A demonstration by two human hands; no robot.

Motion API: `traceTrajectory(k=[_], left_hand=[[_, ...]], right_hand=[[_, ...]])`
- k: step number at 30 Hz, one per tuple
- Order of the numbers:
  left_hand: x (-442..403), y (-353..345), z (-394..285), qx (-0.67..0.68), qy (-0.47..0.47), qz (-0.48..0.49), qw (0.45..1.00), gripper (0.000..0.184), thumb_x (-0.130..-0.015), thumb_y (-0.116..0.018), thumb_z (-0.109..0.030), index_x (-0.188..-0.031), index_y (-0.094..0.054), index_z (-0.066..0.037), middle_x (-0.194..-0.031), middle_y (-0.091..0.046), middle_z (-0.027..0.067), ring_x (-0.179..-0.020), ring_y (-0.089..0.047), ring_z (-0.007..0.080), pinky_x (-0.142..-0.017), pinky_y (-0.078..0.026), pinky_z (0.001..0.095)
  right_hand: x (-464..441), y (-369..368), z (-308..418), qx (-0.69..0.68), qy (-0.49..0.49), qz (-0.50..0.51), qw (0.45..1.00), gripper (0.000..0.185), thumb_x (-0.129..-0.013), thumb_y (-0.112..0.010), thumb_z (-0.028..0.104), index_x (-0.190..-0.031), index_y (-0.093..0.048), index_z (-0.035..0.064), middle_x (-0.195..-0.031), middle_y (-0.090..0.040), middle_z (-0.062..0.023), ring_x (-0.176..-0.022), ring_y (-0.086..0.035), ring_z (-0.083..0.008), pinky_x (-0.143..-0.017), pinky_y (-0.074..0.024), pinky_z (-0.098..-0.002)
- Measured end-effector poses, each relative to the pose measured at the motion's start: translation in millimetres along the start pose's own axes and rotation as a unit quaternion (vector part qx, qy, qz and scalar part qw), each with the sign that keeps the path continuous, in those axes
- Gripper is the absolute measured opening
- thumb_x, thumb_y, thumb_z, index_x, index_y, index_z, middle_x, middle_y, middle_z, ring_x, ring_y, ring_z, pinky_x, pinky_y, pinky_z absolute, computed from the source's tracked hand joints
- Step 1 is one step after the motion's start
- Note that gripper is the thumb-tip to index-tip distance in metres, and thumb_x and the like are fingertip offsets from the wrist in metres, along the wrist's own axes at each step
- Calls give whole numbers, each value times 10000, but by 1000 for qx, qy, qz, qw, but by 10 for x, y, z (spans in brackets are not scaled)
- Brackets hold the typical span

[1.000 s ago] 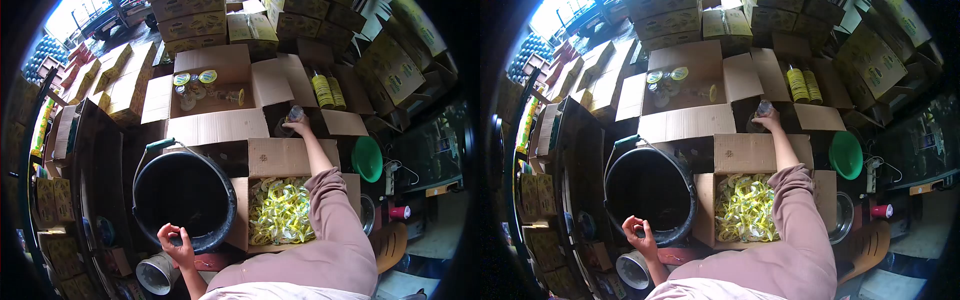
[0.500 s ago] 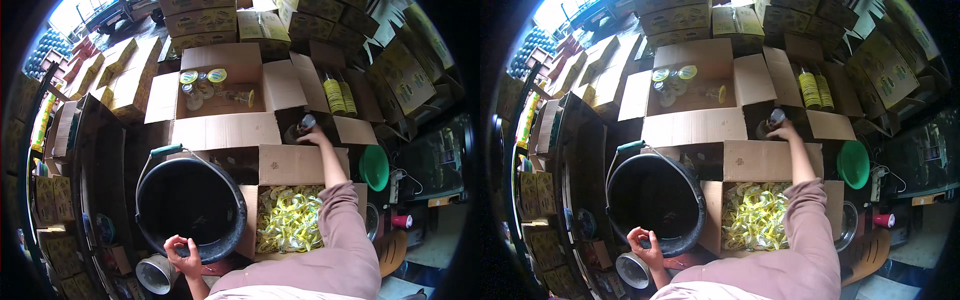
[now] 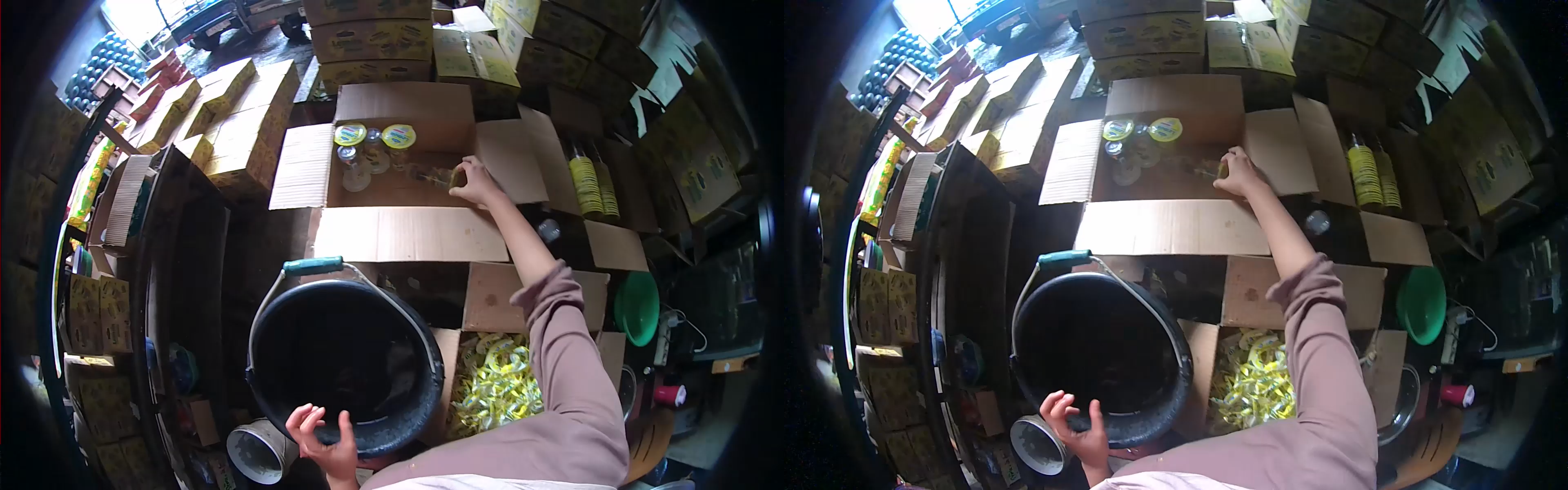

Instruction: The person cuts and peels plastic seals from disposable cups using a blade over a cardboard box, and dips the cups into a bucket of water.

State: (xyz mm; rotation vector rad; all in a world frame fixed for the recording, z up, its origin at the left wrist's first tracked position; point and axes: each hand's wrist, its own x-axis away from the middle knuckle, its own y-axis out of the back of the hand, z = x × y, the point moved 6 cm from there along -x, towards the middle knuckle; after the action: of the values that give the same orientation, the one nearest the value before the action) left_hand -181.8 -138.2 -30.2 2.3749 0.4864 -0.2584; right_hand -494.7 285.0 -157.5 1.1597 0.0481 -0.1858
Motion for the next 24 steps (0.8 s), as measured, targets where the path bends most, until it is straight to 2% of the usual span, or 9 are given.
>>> traceTrajectory(k=[3,4,7,11,13,17,18,21,24], left_hand=[[-23,-6,-100,-13,-1,33,999,462,-607,-700,-9,-1002,-469,-74,-1046,-454,99,-915,-480,190,-640,-408,256],[-21,-21,-51,-2,-1,35,999,437,-612,-689,-19,-988,-473,-72,-1033,-455,95,-905,-480,187,-633,-400,255],[-21,-35,-15,6,15,40,999,357,-632,-660,-37,-943,-489,-73,-995,-467,95,-883,-484,186,-627,-390,257],[-39,-20,-46,14,10,44,999,315,-636,-647,-32,-910,-497,-72,-959,-482,92,-869,-491,190,-624,-391,257],[-35,-17,-58,23,3,36,999,301,-638,-645,-30,-899,-500,-71,-945,-489,89,-861,-495,190,-621,-392,258],[0,6,34,52,-33,21,998,323,-631,-659,-16,-906,-496,-66,-896,-509,96,-818,-506,207,-589,-384,268],[8,24,13,64,-40,28,997,314,-656,-626,-4,-927,-483,-70,-950,-491,75,-837,-501,157,-620,-388,246],[84,26,111,158,-50,-14,986,494,-665,-619,14,-1099,-397,-68,-986,-484,71,-834,-497,142,-653,-377,229],[101,76,-23,151,-111,8,982,614,-638,-675,-24,-1164,-361,-64,-1071,-462,88,-948,-475,181,-770,-379,288]], right_hand=[[-230,-430,-123,56,-21,39,997,738,-533,-771,322,-1136,-468,23,-1291,-350,-181,-1142,-419,-323,-983,-347,-386],[-263,-514,-126,89,-21,16,996,807,-533,-775,322,-1193,-410,36,-1247,-390,-173,-1127,-435,-320,-965,-375,-395],[-403,-732,-241,131,-95,157,974,780,-503,-779,307,-1154,-440,43,-1194,-427,-163,-1089,-462,-326,-927,-410,-401],[-376,-521,-60,111,-57,88,988,703,-491,-740,229,-1108,-452,52,-1110,-478,-155,-1040,-496,-318,-884,-437,-396],[-309,-139,189,33,-22,21,999,653,-524,-708,187,-1105,-442,51,-1093,-490,-158,-1051,-493,-305,-888,-436,-379],[119,734,739,67,43,-26,996,593,-517,-674,139,-1069,-474,54,-1076,-500,-145,-1038,-493,-302,-866,-447,-352],[289,1007,871,49,81,-86,992,588,-519,-670,130,-1069,-477,49,-1075,-500,-142,-1039,-491,-301,-867,-446,-352],[1141,1705,1228,-23,175,-221,959,580,-529,-657,97,-1075,-476,22,-1068,-501,-142,-1026,-497,-308,-874,-441,-355],[2079,2194,1604,-100,181,-211,955,604,-493,-663,63,-1065,-473,21,-1075,-514,-157,-1001,-523,-321,-884,-425,-358]])
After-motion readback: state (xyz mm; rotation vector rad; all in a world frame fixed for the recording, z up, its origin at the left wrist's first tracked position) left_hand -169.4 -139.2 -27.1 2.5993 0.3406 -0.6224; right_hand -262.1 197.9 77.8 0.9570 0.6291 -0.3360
